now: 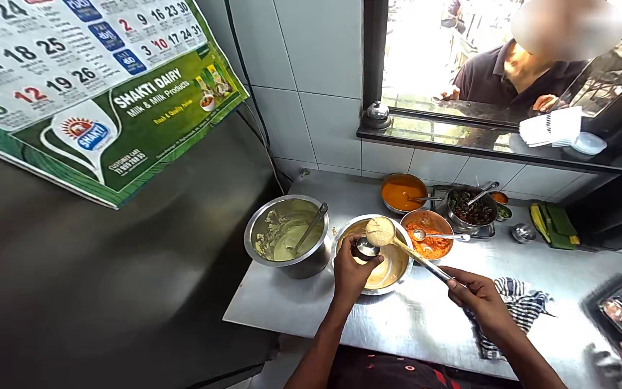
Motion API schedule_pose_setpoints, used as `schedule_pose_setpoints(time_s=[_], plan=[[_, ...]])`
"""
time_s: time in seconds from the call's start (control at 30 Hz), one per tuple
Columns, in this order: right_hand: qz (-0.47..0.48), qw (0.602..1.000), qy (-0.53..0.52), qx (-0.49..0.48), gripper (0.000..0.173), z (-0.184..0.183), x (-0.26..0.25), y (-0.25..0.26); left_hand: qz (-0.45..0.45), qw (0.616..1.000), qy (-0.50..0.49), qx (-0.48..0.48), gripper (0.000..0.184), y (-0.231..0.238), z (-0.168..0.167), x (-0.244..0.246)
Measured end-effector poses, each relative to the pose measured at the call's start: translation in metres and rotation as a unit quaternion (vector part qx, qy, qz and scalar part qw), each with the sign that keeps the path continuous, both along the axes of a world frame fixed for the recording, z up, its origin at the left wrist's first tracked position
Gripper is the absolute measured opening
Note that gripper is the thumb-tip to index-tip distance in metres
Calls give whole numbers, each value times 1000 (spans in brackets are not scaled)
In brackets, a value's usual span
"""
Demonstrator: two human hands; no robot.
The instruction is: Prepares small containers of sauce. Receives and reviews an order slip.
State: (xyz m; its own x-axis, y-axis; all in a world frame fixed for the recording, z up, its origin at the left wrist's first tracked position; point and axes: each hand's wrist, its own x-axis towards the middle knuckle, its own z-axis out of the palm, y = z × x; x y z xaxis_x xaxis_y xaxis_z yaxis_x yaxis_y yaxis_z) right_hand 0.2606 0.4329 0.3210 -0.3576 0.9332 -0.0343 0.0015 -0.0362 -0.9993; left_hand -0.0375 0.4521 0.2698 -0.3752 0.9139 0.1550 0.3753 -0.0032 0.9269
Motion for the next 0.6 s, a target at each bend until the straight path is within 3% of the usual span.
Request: schedule_pose_setpoints(time_s=[0.2,0.4,0.6], plan=[[1,986,-99,134,33,-2,0,-4,4,998,-55,37,75,-1,-3,3],[-15,926,-206,316,35,-3,2,-2,-1,993,-94,76,75,-4,-1,5],[-49,886,-239,393,36,8,1,-5,-17,991,-113,68,72,-3,-5,8]])
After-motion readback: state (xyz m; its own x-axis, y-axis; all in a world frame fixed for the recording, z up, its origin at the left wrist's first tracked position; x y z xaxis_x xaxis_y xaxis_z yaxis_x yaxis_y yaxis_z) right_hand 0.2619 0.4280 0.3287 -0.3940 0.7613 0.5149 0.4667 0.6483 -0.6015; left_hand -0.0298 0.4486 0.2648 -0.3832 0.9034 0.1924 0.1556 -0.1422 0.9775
